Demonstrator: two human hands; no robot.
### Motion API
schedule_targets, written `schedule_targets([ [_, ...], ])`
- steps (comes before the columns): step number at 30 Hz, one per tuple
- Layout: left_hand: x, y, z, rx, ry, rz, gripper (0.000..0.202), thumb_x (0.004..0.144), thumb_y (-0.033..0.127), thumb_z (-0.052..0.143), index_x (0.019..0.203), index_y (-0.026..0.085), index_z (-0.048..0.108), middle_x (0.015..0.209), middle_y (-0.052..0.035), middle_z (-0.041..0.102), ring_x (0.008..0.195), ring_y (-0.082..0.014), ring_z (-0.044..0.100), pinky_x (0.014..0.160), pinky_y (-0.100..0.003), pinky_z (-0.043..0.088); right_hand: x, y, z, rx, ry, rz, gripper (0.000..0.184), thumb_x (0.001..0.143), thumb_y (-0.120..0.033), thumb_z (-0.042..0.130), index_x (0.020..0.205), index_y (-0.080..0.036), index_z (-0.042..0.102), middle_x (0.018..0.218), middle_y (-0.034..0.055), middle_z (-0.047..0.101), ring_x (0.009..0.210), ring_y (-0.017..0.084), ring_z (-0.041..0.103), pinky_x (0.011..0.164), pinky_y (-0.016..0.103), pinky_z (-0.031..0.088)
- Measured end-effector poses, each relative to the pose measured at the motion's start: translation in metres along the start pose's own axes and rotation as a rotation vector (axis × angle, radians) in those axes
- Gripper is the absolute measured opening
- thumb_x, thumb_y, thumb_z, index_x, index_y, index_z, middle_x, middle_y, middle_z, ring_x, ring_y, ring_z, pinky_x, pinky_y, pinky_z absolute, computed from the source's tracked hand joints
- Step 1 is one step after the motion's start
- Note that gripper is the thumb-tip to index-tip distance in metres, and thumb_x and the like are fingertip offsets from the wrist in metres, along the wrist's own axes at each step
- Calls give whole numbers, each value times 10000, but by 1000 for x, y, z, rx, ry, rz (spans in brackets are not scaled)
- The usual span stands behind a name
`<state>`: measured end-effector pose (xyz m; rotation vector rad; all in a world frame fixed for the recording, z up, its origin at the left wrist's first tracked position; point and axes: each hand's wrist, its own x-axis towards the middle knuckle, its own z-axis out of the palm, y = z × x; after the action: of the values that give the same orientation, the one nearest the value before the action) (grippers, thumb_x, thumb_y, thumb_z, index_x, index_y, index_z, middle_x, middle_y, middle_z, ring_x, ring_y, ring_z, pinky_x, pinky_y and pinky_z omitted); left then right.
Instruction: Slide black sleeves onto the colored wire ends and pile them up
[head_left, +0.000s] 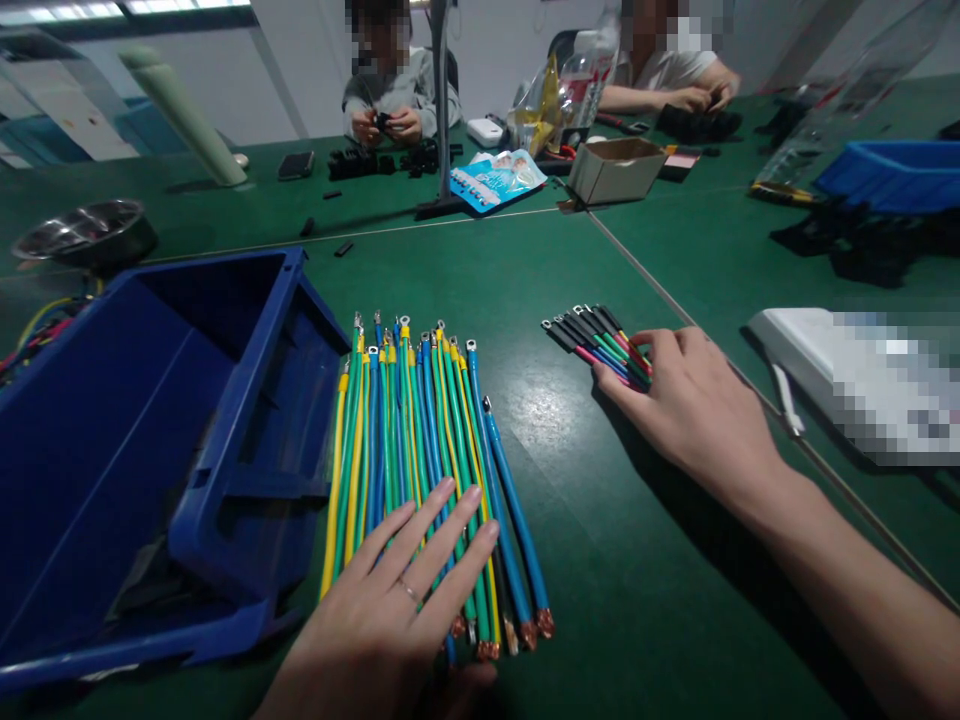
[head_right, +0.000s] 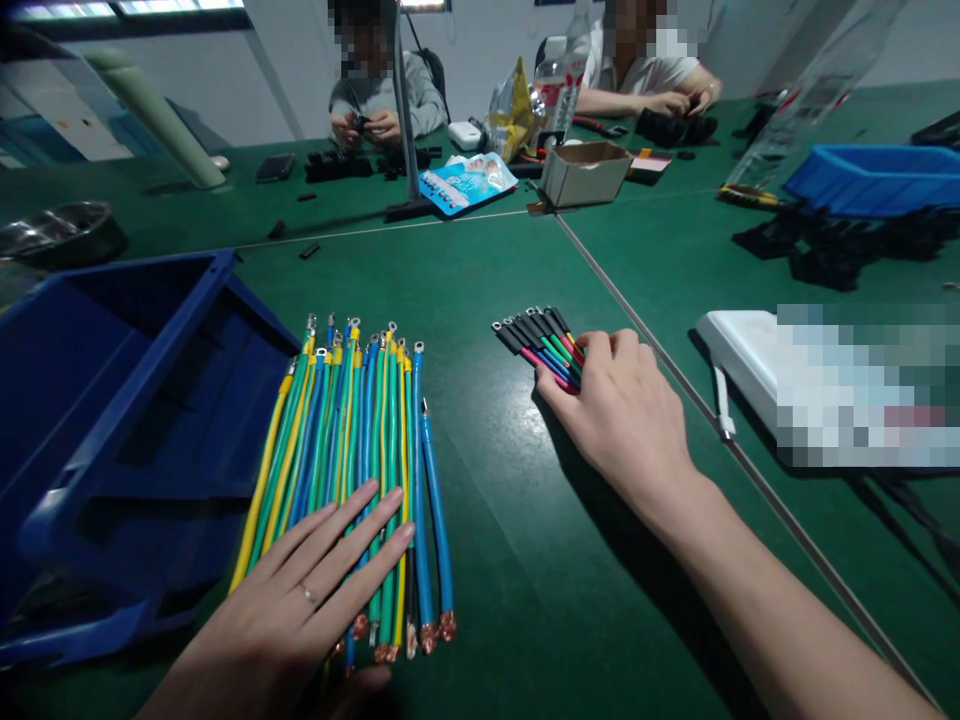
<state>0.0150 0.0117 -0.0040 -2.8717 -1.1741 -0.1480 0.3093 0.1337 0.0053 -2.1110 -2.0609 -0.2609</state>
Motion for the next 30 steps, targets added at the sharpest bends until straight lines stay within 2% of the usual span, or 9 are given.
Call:
schedule_targets([
  [4, 1, 1, -3, 3, -12, -3, 690, 890, 483, 575, 1483, 173, 405, 1542, -92, 404, 1443, -313, 318, 1076, -467, 410, -1, -1, -1, 8, -7, 20, 565, 902, -582, 387, 1151, -110, 574, 1006, 187, 589, 918, 322, 582, 679, 399, 467],
  [9, 1, -1, -2, -2, 20, 9, 628, 932, 465, 526, 1476, 170, 421, 1532, -102, 420, 1423, -321, 356, 1064, -462, 424, -1, 7, 1, -15, 47, -19, 562, 922, -565, 356, 1115, -86, 575, 955, 208, 584, 878, 337, 581, 642, 413, 455],
  [13, 0, -2, 2, 9, 49, 16, 649, 938, 479, 515, 1490, 161, 391, 1547, -99, 399, 1425, -320, 347, 1058, -458, 418, 1, 16, 0, -67, 62, -30, 573, 935, -562, 329, 1078, -71, 588, 908, 239, 593, 809, 340, 590, 585, 411, 426],
  [18, -2, -5, 11, 31, 129, 58, 663, 952, 514, 455, 1501, 154, 369, 1533, -104, 424, 1406, -327, 367, 1026, -452, 427, 3, 20, -4, -126, 39, 16, 551, 944, -544, 324, 1072, -75, 585, 901, 233, 602, 767, 317, 605, 578, 399, 398],
  [21, -2, -6, 12, 48, 123, 57, 686, 960, 567, 414, 1504, 153, 360, 1538, -103, 416, 1422, -323, 339, 1034, -450, 411, 3, 21, -5, -137, 30, 33, 555, 943, -554, 310, 1076, -86, 577, 893, 242, 603, 760, 337, 611, 573, 411, 387],
  [23, -1, -6, 12, 45, 114, 71, 682, 959, 542, 427, 1506, 141, 353, 1540, -112, 411, 1426, -325, 330, 1031, -452, 411, 3, 23, -5, -130, 39, 33, 550, 941, -555, 306, 1073, -96, 578, 886, 248, 602, 760, 357, 613, 572, 425, 385],
  [26, -1, -7, 10, 23, 113, 73, 658, 945, 466, 457, 1501, 127, 361, 1539, -122, 408, 1423, -328, 331, 1028, -467, 418, 4, 26, -4, -97, 31, 52, 562, 938, -550, 314, 1081, -78, 583, 902, 272, 596, 798, 400, 614, 587, 455, 398],
  [30, -1, -6, 9, 10, 95, 66, 658, 944, 470, 454, 1499, 128, 365, 1546, -122, 397, 1423, -324, 335, 1024, -467, 433, 5, 23, -11, -62, 7, 84, 620, 925, -570, 342, 1198, -56, 554, 1030, 289, 562, 1009, 465, 564, 707, 554, 448],
])
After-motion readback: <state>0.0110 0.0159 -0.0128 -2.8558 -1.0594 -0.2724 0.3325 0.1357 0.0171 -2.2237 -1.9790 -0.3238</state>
